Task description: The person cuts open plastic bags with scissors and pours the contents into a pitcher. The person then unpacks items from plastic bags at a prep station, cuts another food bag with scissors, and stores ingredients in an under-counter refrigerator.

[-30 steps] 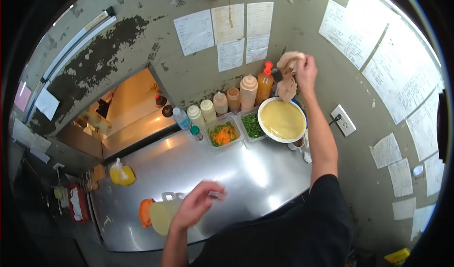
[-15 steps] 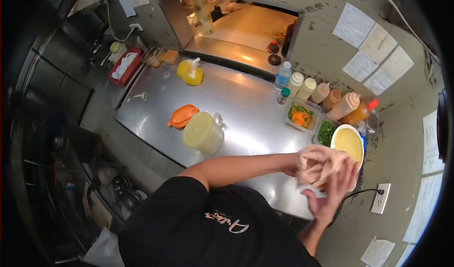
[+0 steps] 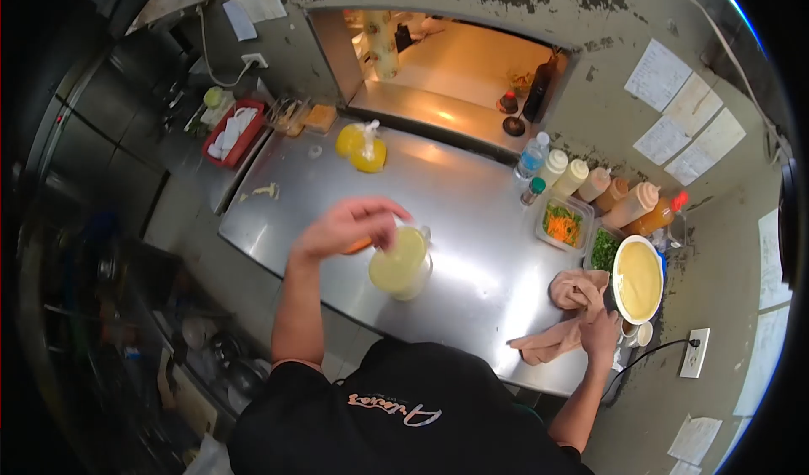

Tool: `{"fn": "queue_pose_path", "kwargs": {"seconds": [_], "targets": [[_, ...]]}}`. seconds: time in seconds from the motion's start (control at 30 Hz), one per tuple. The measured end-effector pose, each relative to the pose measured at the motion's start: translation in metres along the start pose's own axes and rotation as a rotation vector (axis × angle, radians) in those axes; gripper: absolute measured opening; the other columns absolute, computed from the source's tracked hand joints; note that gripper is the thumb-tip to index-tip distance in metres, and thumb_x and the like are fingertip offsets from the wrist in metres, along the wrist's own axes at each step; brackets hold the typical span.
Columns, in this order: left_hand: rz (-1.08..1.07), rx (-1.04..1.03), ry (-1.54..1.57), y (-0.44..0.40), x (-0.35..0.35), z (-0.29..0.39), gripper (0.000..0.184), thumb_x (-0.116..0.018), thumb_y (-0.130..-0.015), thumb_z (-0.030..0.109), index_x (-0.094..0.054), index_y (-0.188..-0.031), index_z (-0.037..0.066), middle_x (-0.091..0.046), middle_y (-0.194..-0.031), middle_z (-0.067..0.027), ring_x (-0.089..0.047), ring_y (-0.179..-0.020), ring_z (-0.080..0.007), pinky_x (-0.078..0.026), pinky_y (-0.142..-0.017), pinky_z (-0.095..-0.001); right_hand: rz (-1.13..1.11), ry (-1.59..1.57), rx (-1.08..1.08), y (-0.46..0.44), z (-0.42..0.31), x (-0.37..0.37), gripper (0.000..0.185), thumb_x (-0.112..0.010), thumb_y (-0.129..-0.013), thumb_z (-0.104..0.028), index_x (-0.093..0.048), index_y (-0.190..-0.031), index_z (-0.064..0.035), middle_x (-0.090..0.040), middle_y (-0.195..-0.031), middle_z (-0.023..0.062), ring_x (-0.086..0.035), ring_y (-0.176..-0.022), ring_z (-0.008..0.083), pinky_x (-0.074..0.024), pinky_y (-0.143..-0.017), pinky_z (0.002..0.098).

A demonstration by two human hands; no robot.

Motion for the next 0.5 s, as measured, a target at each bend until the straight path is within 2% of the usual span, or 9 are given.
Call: {"fn": "queue_pose_path", "kwargs": {"seconds": [0.07, 0.13, 0.17, 0.2, 0.3, 0.33, 0.4, 0.47, 0.5], "targets": [[0.316, -0.068, -0.047, -0.031, 0.095, -0.04, 0.027, -0.057, -0.1, 0.006, -0.065, -0.126, 0.002, -0.069, -0.1, -0.0047, -0.068, -0.093, -0.0146, -0.054, -0.077, -0.028, 0.016, 0.128, 0.111, 0.004, -0.039, 0.028, 0.057, -0.074, -0.082, -0.008, -0.049, -0.133, 0.0047, -0.054, -0.131, 0.03, -0.053, -0.119, 0.0519, -0.045, -0.101, 0.0533], [0.611, 0.0, -0.379, -0.076, 0.191, -0.121, 0.034, -0.059, -0.095, 0.002, -0.063, -0.128, 0.005, -0.068, -0.108, -0.0084, -0.067, -0.093, -0.0218, -0.055, -0.078, -0.0334, 0.043, -0.245, 0.255, 0.009, -0.12, 0.06, 0.052, -0.076, -0.084, -0.007, -0.054, -0.13, 0.0024, -0.058, -0.129, 0.0251, -0.055, -0.12, 0.0452, -0.0444, -0.104, 0.0491], [0.675, -0.025, -0.722, -0.102, 0.227, -0.152, 0.037, -0.058, -0.091, -0.001, -0.064, -0.127, 0.006, -0.064, -0.12, -0.0112, -0.066, -0.102, -0.0273, -0.054, -0.084, -0.0384, 0.101, -0.36, 0.448, 0.02, -0.156, 0.062, 0.053, -0.08, -0.08, -0.003, -0.058, -0.128, 0.0009, -0.06, -0.13, 0.0216, -0.055, -0.124, 0.0407, -0.0463, -0.104, 0.046], [0.744, -0.046, -1.064, -0.12, 0.248, -0.171, 0.04, -0.058, -0.088, -0.003, -0.065, -0.126, 0.006, -0.061, -0.132, -0.014, -0.064, -0.111, -0.0328, -0.054, -0.089, -0.0434, -0.018, -0.459, 0.477, 0.028, -0.205, 0.067, 0.057, -0.083, -0.079, -0.005, -0.058, -0.13, -0.0018, -0.059, -0.133, 0.0197, -0.054, -0.128, 0.0392, -0.0452, -0.106, 0.044], [0.698, -0.098, -1.252, -0.164, 0.276, -0.178, 0.047, -0.058, -0.085, -0.004, -0.061, -0.131, 0.008, -0.05, -0.148, -0.017, -0.057, -0.125, -0.0383, -0.049, -0.1, -0.0497, -0.291, -0.493, 0.833, 0.058, -0.337, 0.083, 0.068, -0.086, -0.08, -0.023, -0.057, -0.139, -0.0089, -0.048, -0.147, 0.0204, -0.045, -0.138, 0.0403, -0.04, -0.113, 0.0454], [0.7, -0.123, -1.298, -0.182, 0.29, -0.181, 0.049, -0.059, -0.086, -0.003, -0.059, -0.133, 0.008, -0.047, -0.15, -0.0167, -0.055, -0.127, -0.037, -0.048, -0.101, -0.0501, -0.359, -0.373, 0.978, 0.064, -0.367, 0.072, 0.073, -0.085, -0.08, -0.022, -0.052, -0.144, -0.0109, -0.042, -0.151, 0.0225, -0.043, -0.139, 0.0419, -0.0388, -0.115, 0.049], [0.695, -0.142, -1.382, -0.204, 0.306, -0.188, 0.052, -0.061, -0.086, 0.0, -0.055, -0.138, 0.009, -0.042, -0.155, -0.016, -0.052, -0.132, -0.0346, -0.046, -0.103, -0.0508, -0.415, 0.009, 1.132, 0.077, -0.414, 0.055, 0.083, -0.071, -0.087, -0.013, -0.031, -0.159, -0.0166, -0.028, -0.163, 0.0219, -0.031, -0.15, 0.0416, -0.0325, -0.118, 0.0561], [0.536, 0.058, -1.342, -0.227, 0.323, -0.201, 0.058, -0.064, -0.087, 0.005, -0.051, -0.143, 0.013, -0.054, -0.142, -0.0137, -0.051, -0.132, -0.0322, -0.046, -0.103, -0.0502, -0.276, 0.367, 1.353, 0.083, -0.448, 0.044, 0.084, -0.065, -0.089, -0.013, -0.024, -0.162, -0.0168, -0.026, -0.164, 0.0218, -0.025, -0.153, 0.0414, -0.0291, -0.119, 0.0593], [0.476, 0.118, -1.334, -0.237, 0.332, -0.206, 0.057, -0.065, -0.086, 0.006, -0.054, -0.142, 0.014, -0.057, -0.138, -0.0129, -0.052, -0.131, -0.0317, -0.046, -0.102, -0.0499, -0.285, 0.323, 1.385, 0.083, -0.454, 0.036, 0.082, -0.064, -0.089, -0.013, -0.026, -0.161, -0.0157, -0.028, -0.163, 0.0225, -0.027, -0.152, 0.0416, -0.0288, -0.119, 0.0596]]}}
Point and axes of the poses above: each hand's wrist, its own y-axis away from the middle knuckle, its own x-axis out of the back of the hand, z = x × y, the point moved 6 cm from there along -y, towards the middle knuckle
